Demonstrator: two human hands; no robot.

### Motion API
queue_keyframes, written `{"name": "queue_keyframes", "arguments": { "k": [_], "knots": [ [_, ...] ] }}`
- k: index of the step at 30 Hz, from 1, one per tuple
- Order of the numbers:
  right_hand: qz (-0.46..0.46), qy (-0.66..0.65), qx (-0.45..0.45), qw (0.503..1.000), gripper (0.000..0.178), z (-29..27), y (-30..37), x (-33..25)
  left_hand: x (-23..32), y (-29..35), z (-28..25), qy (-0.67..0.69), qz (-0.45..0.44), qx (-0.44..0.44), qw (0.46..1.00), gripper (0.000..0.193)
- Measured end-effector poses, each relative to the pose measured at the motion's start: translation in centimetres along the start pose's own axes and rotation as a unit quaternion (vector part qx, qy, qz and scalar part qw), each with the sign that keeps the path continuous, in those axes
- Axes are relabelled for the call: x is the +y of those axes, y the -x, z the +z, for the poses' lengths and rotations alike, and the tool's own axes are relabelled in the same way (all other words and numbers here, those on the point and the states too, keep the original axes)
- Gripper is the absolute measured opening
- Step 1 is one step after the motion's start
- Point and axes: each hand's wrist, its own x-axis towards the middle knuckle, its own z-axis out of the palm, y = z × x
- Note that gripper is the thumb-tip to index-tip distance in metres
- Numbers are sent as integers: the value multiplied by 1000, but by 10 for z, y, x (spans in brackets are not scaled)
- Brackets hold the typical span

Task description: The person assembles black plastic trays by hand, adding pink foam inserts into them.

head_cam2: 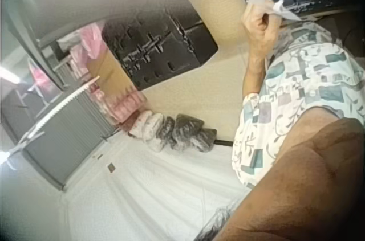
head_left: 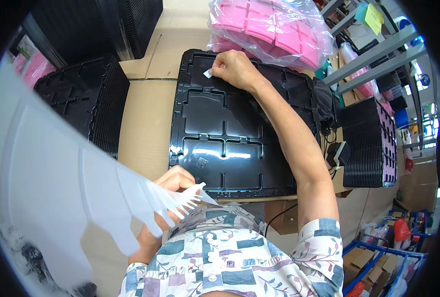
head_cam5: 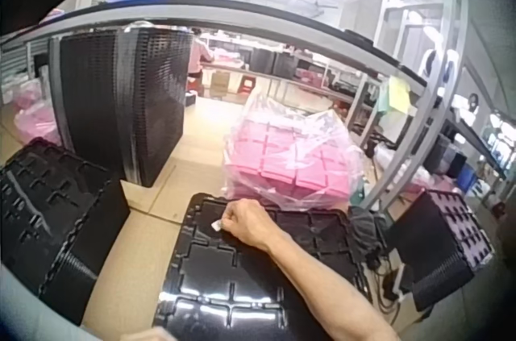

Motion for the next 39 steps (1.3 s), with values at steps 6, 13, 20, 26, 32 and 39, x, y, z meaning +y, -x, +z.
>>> {"name": "queue_keyframes", "arguments": {
  "k": [6,13,20,26,32,39],
  "knots": [
    [-21,66,20,997,19,3,6,-12,-8,1,-3,29,23,1,999,15],
    [-50,176,34,983,17,6,0,-19,-4,0,-6,23,30,-10,999,15],
    [-111,140,-36,983,18,22,-13,-33,1,0,-8,11,4,-13,1000,16],
    [58,-229,30,971,23,10,3,-20,-6,4,-16,29,-2,-31,999,16],
    [145,-490,43,859,24,-86,151,-9,1,18,-36,385,-17,74,920,29],
    [373,-365,305,797,6,-68,416,15,35,54,-86,30,-2,328,944,33]
  ]
}}
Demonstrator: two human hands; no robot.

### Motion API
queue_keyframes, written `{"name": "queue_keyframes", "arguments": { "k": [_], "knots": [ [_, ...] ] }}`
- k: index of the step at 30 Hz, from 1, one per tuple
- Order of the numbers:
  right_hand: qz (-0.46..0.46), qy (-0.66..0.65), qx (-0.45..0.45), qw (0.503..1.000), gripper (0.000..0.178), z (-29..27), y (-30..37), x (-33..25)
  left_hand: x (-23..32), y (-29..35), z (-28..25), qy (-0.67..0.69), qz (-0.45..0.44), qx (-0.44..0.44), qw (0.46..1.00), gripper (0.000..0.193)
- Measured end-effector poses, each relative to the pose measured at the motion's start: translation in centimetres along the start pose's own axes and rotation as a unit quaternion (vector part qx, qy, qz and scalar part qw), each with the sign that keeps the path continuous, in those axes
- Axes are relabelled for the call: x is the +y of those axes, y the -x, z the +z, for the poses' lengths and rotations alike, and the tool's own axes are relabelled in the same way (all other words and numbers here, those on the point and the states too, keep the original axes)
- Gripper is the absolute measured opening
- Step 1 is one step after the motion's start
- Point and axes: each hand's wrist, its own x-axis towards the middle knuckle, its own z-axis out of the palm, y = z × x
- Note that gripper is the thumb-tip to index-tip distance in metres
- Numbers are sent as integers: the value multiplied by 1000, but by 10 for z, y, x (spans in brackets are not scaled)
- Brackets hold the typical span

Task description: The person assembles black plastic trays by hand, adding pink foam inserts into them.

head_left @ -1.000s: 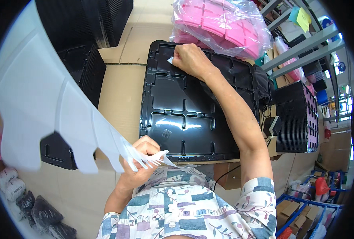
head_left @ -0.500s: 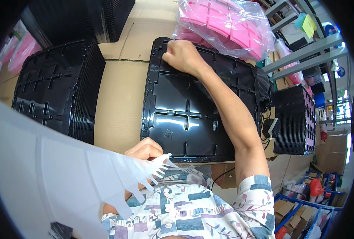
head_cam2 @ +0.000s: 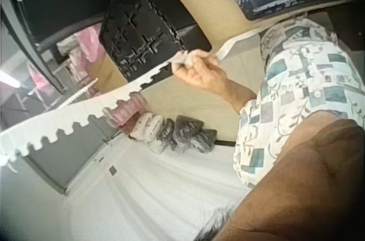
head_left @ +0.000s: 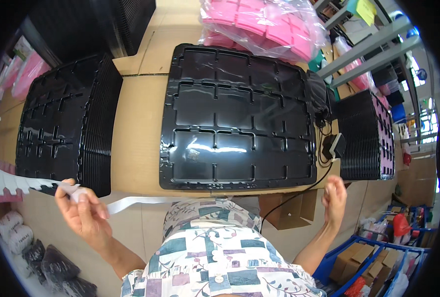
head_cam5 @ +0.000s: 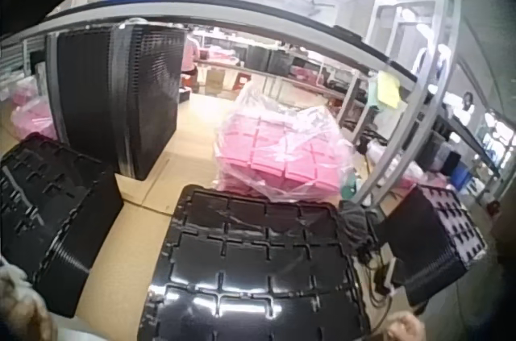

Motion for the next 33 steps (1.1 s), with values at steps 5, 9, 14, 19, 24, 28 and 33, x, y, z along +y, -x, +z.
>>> {"name": "queue_keyframes", "arguments": {
  "k": [5,9,14,19,24,28,33],
  "knots": [
    [35,297,179,937,18,-98,20,170,8,8,3,-227,68,30,971,52],
    [33,357,211,909,17,-135,-6,309,21,20,34,-282,157,61,945,63],
    [95,475,193,853,24,-153,-31,410,53,42,57,-303,518,125,790,46],
    [104,444,206,866,40,-149,-34,417,89,62,201,-388,415,-376,732,26],
    [165,466,69,866,46,-145,-18,372,49,5,289,-515,412,-432,615,15],
    [240,425,93,868,40,-154,-4,349,-4,-80,335,-557,349,-426,621,12],
    [244,507,88,822,36,-165,-17,351,-83,-136,355,-583,443,-371,572,34]
  ]
}}
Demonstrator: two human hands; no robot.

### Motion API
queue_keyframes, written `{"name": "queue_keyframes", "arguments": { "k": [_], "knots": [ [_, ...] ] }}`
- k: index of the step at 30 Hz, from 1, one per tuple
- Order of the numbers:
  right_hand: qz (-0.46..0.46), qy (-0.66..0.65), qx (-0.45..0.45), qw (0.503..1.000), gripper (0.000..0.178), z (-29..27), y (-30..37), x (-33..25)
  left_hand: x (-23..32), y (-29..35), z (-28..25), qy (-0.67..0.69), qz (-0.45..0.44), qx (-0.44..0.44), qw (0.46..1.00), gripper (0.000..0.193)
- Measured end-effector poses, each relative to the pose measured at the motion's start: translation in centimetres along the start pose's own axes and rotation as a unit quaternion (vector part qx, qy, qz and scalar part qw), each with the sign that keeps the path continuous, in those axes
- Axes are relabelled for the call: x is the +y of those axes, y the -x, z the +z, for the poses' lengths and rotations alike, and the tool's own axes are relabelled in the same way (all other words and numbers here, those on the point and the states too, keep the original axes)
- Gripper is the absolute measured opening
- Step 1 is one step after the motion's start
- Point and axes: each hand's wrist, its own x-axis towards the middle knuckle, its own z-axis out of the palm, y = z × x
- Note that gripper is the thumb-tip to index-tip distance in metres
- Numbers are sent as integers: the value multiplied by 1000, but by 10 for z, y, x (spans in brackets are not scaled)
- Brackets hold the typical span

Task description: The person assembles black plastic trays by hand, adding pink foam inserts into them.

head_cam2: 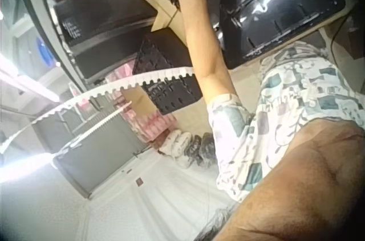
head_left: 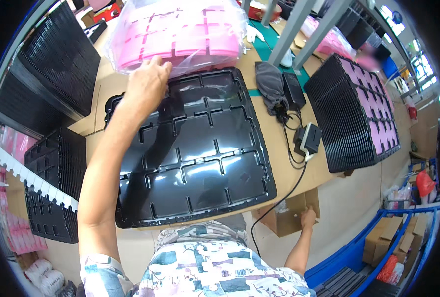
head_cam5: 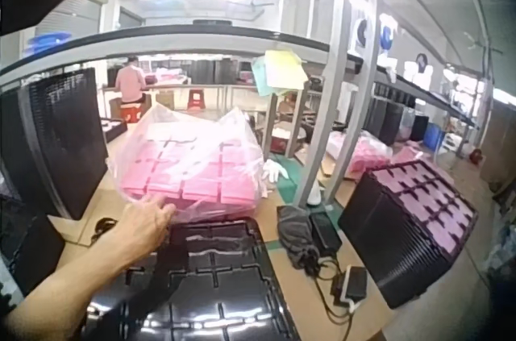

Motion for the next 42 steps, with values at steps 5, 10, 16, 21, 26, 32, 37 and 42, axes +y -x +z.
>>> {"name": "queue_keyframes", "arguments": {
  "k": [5,10,16,21,26,32,37,42],
  "knots": [
    [-119,56,17,991,19,-111,51,-31,-6,-12,16,-12,51,145,988,16],
    [-415,-309,68,853,15,-276,172,-245,-6,-6,13,-19,81,163,983,15],
    [-773,-222,291,518,10,-324,161,-514,-7,8,15,-37,82,100,991,26],
    [-649,123,358,661,17,-289,77,-637,1,-4,28,17,57,115,992,30],
    [-635,64,352,684,18,-290,65,-648,-26,-9,27,42,40,138,989,28],
    [-652,-41,242,717,23,-299,64,-649,-37,-12,34,70,40,142,987,31],
    [-700,-19,267,662,21,-295,48,-644,-31,-5,28,105,48,121,986,40],
    [-704,31,239,668,23,-300,46,-655,-23,-4,20,95,79,213,969,32]
  ]
}}
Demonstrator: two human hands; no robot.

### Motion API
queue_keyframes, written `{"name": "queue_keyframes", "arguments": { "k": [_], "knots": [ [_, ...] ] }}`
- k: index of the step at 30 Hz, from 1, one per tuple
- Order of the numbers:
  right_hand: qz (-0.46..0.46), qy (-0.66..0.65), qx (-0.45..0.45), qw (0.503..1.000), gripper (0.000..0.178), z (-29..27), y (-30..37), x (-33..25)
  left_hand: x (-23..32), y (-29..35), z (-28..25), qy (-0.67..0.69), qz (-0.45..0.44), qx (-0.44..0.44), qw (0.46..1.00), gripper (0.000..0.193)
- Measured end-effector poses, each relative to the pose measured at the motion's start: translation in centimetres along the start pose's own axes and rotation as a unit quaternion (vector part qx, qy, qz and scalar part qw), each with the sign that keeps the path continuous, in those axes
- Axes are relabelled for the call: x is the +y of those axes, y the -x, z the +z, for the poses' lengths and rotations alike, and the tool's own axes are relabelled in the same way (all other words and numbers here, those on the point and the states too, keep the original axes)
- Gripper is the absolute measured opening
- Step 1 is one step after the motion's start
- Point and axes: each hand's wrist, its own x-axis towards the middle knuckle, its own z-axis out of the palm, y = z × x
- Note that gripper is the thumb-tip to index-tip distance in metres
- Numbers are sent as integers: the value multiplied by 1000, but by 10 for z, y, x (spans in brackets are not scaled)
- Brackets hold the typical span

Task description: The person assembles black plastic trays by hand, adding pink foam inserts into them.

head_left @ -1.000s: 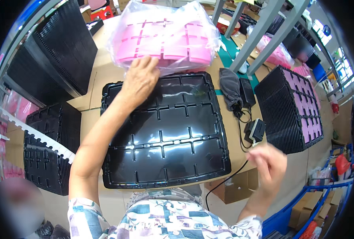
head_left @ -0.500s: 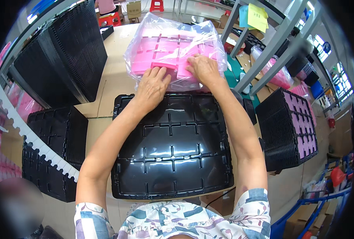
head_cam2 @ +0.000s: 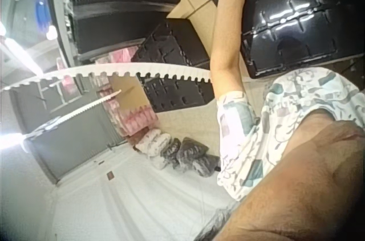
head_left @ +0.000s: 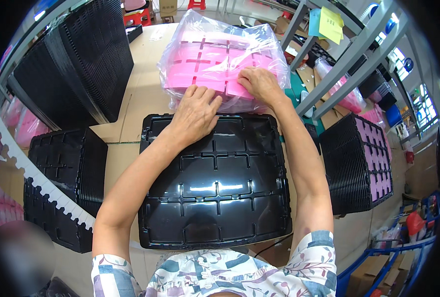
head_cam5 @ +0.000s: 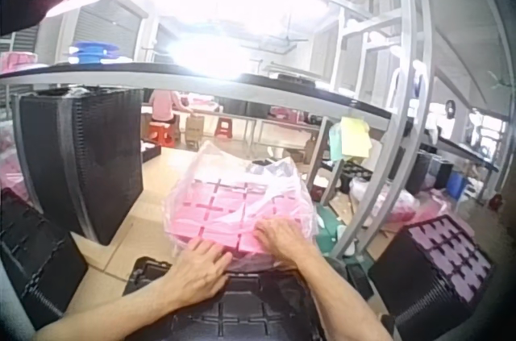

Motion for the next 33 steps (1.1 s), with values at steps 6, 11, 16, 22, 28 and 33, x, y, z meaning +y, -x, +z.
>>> {"name": "queue_keyframes", "arguments": {
  "k": [6,11,16,22,28,33],
  "knots": [
    [-83,-5,4,997,20,-4,2,2,3,1,2,22,-10,-6,1000,29],
    [-78,12,0,997,18,5,-9,8,2,2,1,50,-44,-71,995,43],
    [-14,-85,9,996,18,-22,-30,13,9,-7,-6,75,-32,-25,996,42],
    [90,-422,8,902,21,-69,-61,28,14,-22,2,432,-211,12,877,33],
    [45,-369,-45,927,25,-96,-48,4,-28,-38,-17,867,-443,91,208,65],
    [11,-193,11,981,20,-103,-17,-23,-52,-38,-8,809,-485,285,171,49]
  ]
}}
